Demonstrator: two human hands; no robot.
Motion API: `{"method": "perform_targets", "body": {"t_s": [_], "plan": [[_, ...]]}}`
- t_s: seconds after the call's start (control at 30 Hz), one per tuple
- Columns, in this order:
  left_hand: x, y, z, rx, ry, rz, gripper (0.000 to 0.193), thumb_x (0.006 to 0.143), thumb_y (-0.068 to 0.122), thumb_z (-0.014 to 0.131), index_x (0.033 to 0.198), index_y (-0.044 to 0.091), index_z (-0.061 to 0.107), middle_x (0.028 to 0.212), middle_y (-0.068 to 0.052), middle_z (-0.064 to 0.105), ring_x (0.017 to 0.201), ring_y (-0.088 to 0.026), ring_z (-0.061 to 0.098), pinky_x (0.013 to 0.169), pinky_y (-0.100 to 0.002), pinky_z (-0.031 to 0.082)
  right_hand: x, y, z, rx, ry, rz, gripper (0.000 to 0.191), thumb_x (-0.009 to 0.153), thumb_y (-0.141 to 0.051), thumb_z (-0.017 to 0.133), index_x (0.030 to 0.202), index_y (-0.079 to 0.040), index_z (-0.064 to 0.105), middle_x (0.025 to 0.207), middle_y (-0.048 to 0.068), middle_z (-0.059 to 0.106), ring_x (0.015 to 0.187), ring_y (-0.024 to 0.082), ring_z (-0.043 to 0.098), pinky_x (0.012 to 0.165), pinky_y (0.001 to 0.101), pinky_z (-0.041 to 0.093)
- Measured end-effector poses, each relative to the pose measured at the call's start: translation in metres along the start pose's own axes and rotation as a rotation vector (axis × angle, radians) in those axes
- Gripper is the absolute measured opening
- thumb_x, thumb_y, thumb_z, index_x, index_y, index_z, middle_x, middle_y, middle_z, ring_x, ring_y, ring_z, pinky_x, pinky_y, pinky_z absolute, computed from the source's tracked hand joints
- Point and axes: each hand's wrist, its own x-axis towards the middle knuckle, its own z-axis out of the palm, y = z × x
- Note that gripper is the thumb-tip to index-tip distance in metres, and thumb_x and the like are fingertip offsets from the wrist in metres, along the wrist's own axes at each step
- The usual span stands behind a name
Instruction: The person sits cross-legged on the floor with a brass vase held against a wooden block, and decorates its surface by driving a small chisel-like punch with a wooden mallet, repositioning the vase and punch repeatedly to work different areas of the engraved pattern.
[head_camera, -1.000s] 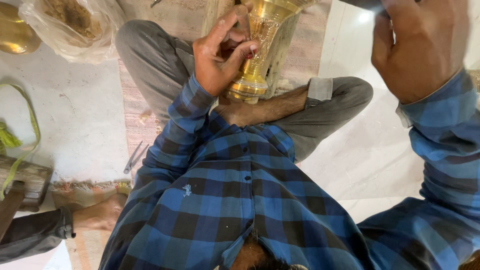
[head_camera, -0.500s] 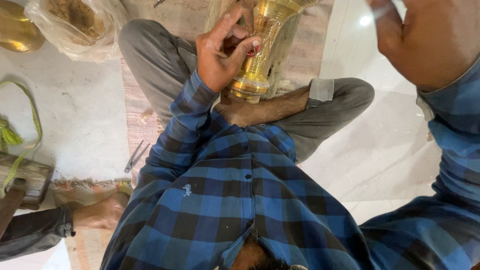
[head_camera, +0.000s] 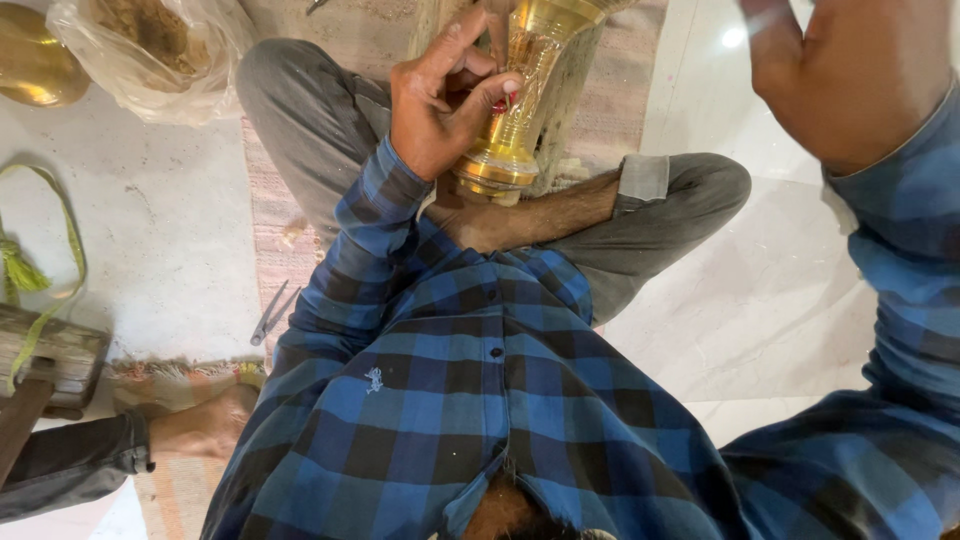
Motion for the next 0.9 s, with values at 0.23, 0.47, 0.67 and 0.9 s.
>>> {"method": "perform_targets", "body": {"t_s": [0.23, 0.47, 0.67, 0.9], "plan": [[0.003, 0.000, -0.004, -0.055, -0.060, 0.049, 0.066, 0.106, -0.005, 0.080, 0.157, 0.012, 0.043, 0.102, -0.011, 0.077, 0.093, -0.013, 0.078, 0.084, -0.027, 0.067, -0.002, 0.003, 0.005, 0.024, 0.011, 0.007, 0.008, 0.103, -0.001, 0.065, 0.110, 0.001, 0.064, 0.089, 0.016, 0.055, 0.081, 0.031, 0.055, 0.073, 0.0424, 0.043], [0.008, 0.001, -0.007, -0.051, -0.083, 0.103, 0.069, 0.106, -0.004, 0.081, 0.159, 0.015, 0.041, 0.101, -0.010, 0.077, 0.090, -0.012, 0.078, 0.081, -0.027, 0.067, 0.001, 0.008, 0.012, 0.056, 0.018, 0.021, 0.006, 0.104, -0.003, 0.066, 0.105, 0.002, 0.064, 0.084, 0.016, 0.054, 0.076, 0.031, 0.055, 0.070, 0.0423, 0.042], [0.008, 0.000, -0.009, -0.045, -0.093, 0.071, 0.069, 0.104, -0.004, 0.082, 0.158, 0.016, 0.043, 0.101, -0.010, 0.076, 0.088, -0.012, 0.076, 0.079, -0.026, 0.066, -0.001, 0.009, 0.016, 0.069, 0.041, 0.042, 0.009, 0.105, -0.005, 0.067, 0.101, 0.003, 0.064, 0.080, 0.016, 0.054, 0.072, 0.031, 0.055, 0.067, 0.0422, 0.042], [0.009, 0.001, -0.013, -0.062, -0.129, 0.054, 0.070, 0.105, -0.007, 0.081, 0.159, 0.017, 0.044, 0.101, -0.010, 0.075, 0.087, -0.012, 0.076, 0.077, -0.024, 0.065, -0.001, 0.016, 0.030, 0.143, 0.011, 0.049, 0.012, 0.106, -0.005, 0.068, 0.099, 0.004, 0.063, 0.079, 0.016, 0.054, 0.071, 0.031, 0.055, 0.066, 0.0419, 0.042]]}}
